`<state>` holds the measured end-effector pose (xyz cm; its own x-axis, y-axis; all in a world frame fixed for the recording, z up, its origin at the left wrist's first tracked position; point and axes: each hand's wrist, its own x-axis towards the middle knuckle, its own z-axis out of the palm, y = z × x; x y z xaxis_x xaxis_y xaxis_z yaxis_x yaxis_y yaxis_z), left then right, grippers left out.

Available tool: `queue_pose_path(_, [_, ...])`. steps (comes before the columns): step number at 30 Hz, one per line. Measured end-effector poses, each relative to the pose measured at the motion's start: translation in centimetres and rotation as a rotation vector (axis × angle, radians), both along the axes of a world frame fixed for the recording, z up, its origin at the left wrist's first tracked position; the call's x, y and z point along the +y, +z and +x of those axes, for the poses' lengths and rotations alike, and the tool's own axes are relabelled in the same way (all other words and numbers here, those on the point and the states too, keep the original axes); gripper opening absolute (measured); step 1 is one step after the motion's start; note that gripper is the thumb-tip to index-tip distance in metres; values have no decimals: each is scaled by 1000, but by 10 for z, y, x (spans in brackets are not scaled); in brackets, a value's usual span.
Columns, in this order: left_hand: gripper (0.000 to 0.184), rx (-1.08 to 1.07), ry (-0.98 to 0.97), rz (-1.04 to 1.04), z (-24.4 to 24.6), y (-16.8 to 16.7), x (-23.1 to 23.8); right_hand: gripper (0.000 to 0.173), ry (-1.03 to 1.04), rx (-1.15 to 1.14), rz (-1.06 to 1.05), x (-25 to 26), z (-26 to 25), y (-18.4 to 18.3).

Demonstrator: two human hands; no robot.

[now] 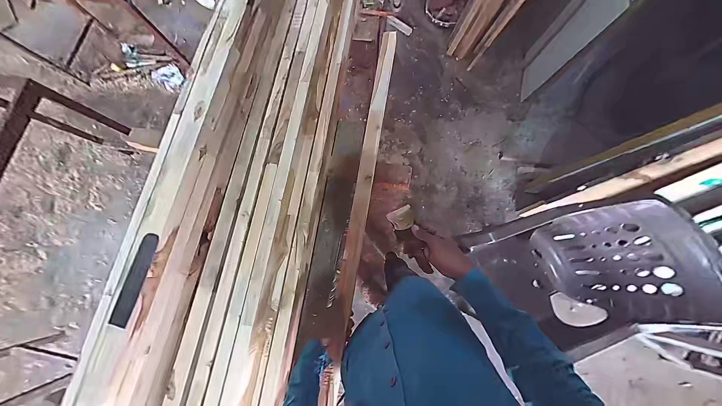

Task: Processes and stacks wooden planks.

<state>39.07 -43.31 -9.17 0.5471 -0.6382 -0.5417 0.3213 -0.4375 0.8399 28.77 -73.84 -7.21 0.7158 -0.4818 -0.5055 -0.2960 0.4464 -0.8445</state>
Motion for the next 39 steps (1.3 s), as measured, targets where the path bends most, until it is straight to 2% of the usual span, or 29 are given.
queue_pose_path(1, [37, 44, 36, 293, 1, 8, -10, 40, 56, 38, -77, -16, 13, -7])
queue_pose_path(3, [45, 139, 51, 552, 10, -19, -7, 38, 203, 110, -342, -47, 51, -19])
queue_pose_path(5, [53, -32, -15, 532, 21, -74, 15, 39, 376, 202, -645, -79, 100, -29])
queue_pose_path(7, [103, -109, -81, 496, 28, -84, 11, 52, 499, 289, -851, -98, 141, -30])
queue_pose_path(8, [118, -156, -80, 507, 33, -83, -3, 57, 526, 331, -940, -103, 158, -33])
queue_pose_path(9, [122, -187, -70, 531, 33, -82, -16, 59, 543, 372, -1007, -103, 165, -44])
queue_pose_path(11, [106, -202, -59, 635, 28, -76, -36, 67, 579, 393, -1094, -89, 151, -79])
queue_pose_path(12, [91, -217, -61, 730, 25, -71, -46, 71, 671, 417, -1092, -85, 137, -85])
queue_pose_path(14, [68, -273, -25, 931, 17, -63, -68, 51, 822, 491, -1040, -91, 125, -65])
queue_pose_path(15, [63, -286, 7, 998, 12, -62, -78, 45, 815, 504, -1035, -102, 129, -53])
queue_pose_path(17, [63, -333, 42, 1086, -8, -56, -81, 50, 743, 518, -1013, -120, 144, -32])
queue_pose_path(19, [61, -396, 72, 1122, -12, -58, -89, 52, 724, 571, -1013, -140, 185, -11])
queue_pose_path(21, [62, -404, 86, 1126, -14, -60, -89, 54, 791, 650, -973, -128, 199, -6])
queue_pose_path(23, [64, -371, 82, 1129, -9, -59, -89, 60, 875, 640, -911, -83, 187, -8])
queue_pose_path(26, [66, -376, 47, 1132, -6, -58, -86, 44, 1099, 594, -921, -24, 146, -9])
queue_pose_path(29, [75, -617, -78, 1157, -9, -65, -85, 45, 1269, 524, -938, -18, 126, -1])
queue_pose_path(30, [70, -711, -120, 1162, -8, -70, -86, 40, 1283, 487, -891, -27, 125, 7])
queue_pose_path(31, [68, -721, -142, 1156, -7, -71, -85, 37, 1276, 445, -838, -39, 124, 9])
queue_pose_path(33, [87, -517, -183, 1024, 8, -60, -72, 36, 1219, 308, -748, -65, 119, 2])
queue_pose_path(35, [95, -327, -196, 845, 24, -53, -45, 34, 1047, 218, -619, -87, 105, 3])
queue_pose_path(37, [87, -223, -170, 781, 33, -43, -33, 37, 877, 259, -460, -102, 93, -7])
queue_pose_path(39, [59, -169, -103, 699, 38, -33, -22, 41, 755, 344, -318, -107, 84, -19])
